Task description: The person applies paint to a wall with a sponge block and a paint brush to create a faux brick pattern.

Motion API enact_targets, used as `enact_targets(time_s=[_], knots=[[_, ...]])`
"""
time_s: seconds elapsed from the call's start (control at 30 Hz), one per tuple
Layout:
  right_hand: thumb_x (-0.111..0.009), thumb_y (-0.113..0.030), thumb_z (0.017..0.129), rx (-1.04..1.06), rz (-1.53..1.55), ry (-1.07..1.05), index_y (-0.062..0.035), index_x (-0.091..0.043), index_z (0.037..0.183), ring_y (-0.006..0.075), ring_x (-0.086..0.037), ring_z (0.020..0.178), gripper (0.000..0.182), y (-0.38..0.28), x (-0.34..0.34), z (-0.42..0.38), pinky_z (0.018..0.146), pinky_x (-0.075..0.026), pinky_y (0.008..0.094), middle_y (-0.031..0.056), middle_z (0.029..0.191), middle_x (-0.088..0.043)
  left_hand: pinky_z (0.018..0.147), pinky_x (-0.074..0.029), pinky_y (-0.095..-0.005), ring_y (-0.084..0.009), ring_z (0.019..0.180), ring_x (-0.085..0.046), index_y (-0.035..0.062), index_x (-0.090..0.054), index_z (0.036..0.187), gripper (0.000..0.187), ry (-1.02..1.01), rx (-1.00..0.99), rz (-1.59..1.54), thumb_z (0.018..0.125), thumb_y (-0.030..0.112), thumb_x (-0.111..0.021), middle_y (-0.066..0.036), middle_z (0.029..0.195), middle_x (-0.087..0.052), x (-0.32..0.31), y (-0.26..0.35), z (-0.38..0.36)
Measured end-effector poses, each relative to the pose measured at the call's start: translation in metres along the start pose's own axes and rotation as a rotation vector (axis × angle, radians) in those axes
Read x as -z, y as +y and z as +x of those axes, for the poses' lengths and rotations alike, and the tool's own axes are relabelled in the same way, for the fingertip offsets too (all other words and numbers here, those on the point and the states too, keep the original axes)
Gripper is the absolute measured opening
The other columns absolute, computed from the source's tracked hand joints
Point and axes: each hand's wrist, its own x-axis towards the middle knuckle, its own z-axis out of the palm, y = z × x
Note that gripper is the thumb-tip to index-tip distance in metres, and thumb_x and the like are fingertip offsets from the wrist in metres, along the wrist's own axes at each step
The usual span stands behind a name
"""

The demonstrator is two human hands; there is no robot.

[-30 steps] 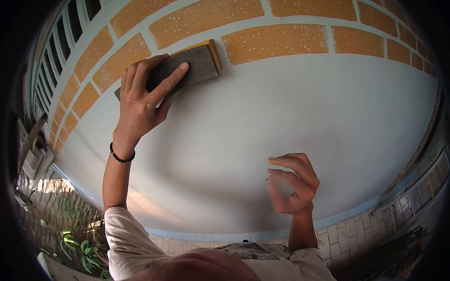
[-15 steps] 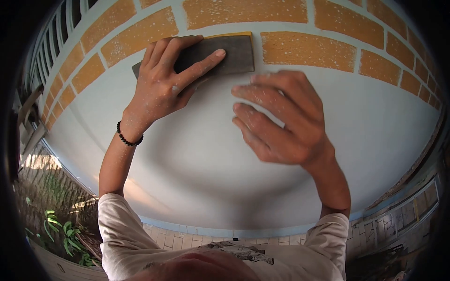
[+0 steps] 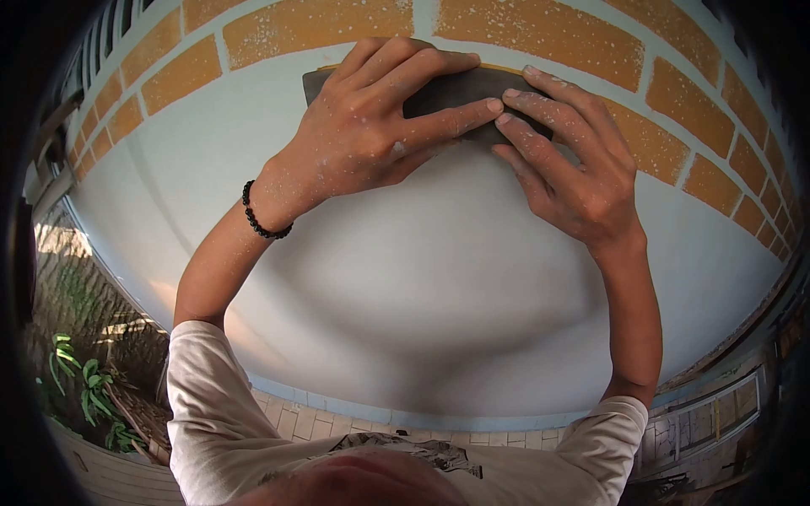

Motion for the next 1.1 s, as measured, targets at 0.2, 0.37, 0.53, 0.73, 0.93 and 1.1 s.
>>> enact_targets(time_s=[0.2,0.37,0.53,0.73,0.93,1.1], knots=[[-0.09,-0.006,0.07,0.024,-0.051,-0.055,-0.0097,-0.079,0.105,0.0317,-0.068,0.118,0.037,0.001,0.003,-0.001,0.094,-0.063,0.0407,0.0062,0.118,-0.073,0.115,-0.047,-0.0401,-0.0224,0.14,-0.052,0.0204,-0.071,0.131,0.046,-0.081,-0.223,0.006,0.085,0.017,-0.072,-0.003,0.152,-0.057,0.005,-0.006,-0.005],[-0.089,-0.006,0.07,0.037,-0.087,-0.082,-0.0097,-0.079,0.106,0.0321,-0.069,0.117,0.038,0.001,0.006,0.001,0.093,-0.064,0.0407,0.0072,0.117,-0.073,0.126,-0.037,-0.0428,-0.0212,0.146,-0.045,0.0159,-0.065,0.139,0.05,-0.193,-0.249,-0.053,0.089,0.016,-0.067,-0.001,0.156,-0.052,0.011,-0.011,-0.003],[-0.089,-0.006,0.071,0.036,-0.084,-0.114,-0.0083,-0.078,0.108,0.0333,-0.069,0.117,0.038,0.0,0.008,0.003,0.095,-0.062,0.0425,0.0081,0.119,-0.073,0.126,-0.036,-0.0413,-0.0206,0.147,-0.045,0.0155,-0.066,0.138,0.049,-0.145,-0.257,-0.058,0.089,0.014,-0.067,0.0,0.153,-0.054,0.006,-0.011,-0.005],[-0.077,-0.034,0.089,0.202,-0.062,-0.092,-0.0087,-0.073,0.119,0.0346,-0.063,0.127,0.04,-0.005,0.019,0.024,0.109,-0.05,0.05,0.0104,0.126,-0.072,0.124,-0.039,-0.0399,-0.0203,0.142,-0.049,0.0169,-0.07,0.131,0.046,-0.118,-0.256,-0.005,0.085,0.018,-0.072,0.001,0.143,-0.06,0.005,-0.01,-0.005],[-0.058,-0.06,0.095,0.5,-0.006,-0.331,-0.0264,-0.055,0.147,0.0322,-0.049,0.144,0.062,0.001,-0.003,0.05,0.122,-0.038,0.058,0.0062,0.15,-0.058,0.117,-0.045,-0.0365,-0.0213,0.133,-0.055,0.0168,-0.073,0.118,0.03,-0.154,-0.097,-0.22,0.089,0.023,-0.071,0.0,0.132,-0.066,0.005,-0.011,-0.015],[-0.056,-0.07,0.088,0.523,0.008,-0.512,-0.0345,-0.058,0.144,0.0277,-0.045,0.146,0.066,0.01,-0.016,0.063,0.125,-0.032,0.0599,-0.0027,0.155,-0.052,0.11,-0.048,-0.0382,-0.0205,0.118,-0.063,0.0168,-0.075,0.102,0.015,-0.166,0.025,-0.336,0.092,0.024,-0.068,0.001,0.119,-0.071,-0.004,-0.014,-0.023]])
